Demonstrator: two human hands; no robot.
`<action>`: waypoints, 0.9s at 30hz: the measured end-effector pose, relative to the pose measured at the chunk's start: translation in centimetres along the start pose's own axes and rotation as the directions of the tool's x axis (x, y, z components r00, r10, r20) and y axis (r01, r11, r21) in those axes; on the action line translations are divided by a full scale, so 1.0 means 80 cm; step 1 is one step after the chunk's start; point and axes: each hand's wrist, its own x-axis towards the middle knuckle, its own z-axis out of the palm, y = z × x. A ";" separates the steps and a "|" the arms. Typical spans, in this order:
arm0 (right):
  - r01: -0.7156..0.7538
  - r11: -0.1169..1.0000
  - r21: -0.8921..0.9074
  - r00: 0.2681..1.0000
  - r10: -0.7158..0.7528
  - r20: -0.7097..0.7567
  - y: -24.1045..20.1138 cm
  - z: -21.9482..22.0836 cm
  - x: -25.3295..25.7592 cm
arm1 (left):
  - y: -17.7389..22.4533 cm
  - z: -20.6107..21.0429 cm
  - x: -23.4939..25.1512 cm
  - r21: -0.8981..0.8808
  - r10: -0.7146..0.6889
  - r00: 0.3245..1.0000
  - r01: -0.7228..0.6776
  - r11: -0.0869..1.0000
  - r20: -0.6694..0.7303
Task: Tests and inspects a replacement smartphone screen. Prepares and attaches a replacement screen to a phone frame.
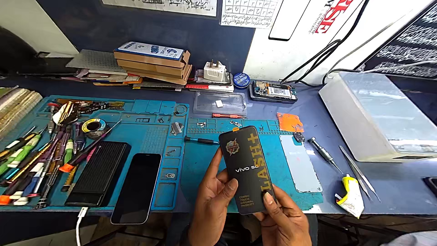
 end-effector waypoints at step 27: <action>0.275 0.911 -0.307 0.938 -0.185 0.293 0.020 -0.010 0.063 | -0.006 -0.017 0.016 0.220 0.053 0.981 -0.011 0.975 -0.184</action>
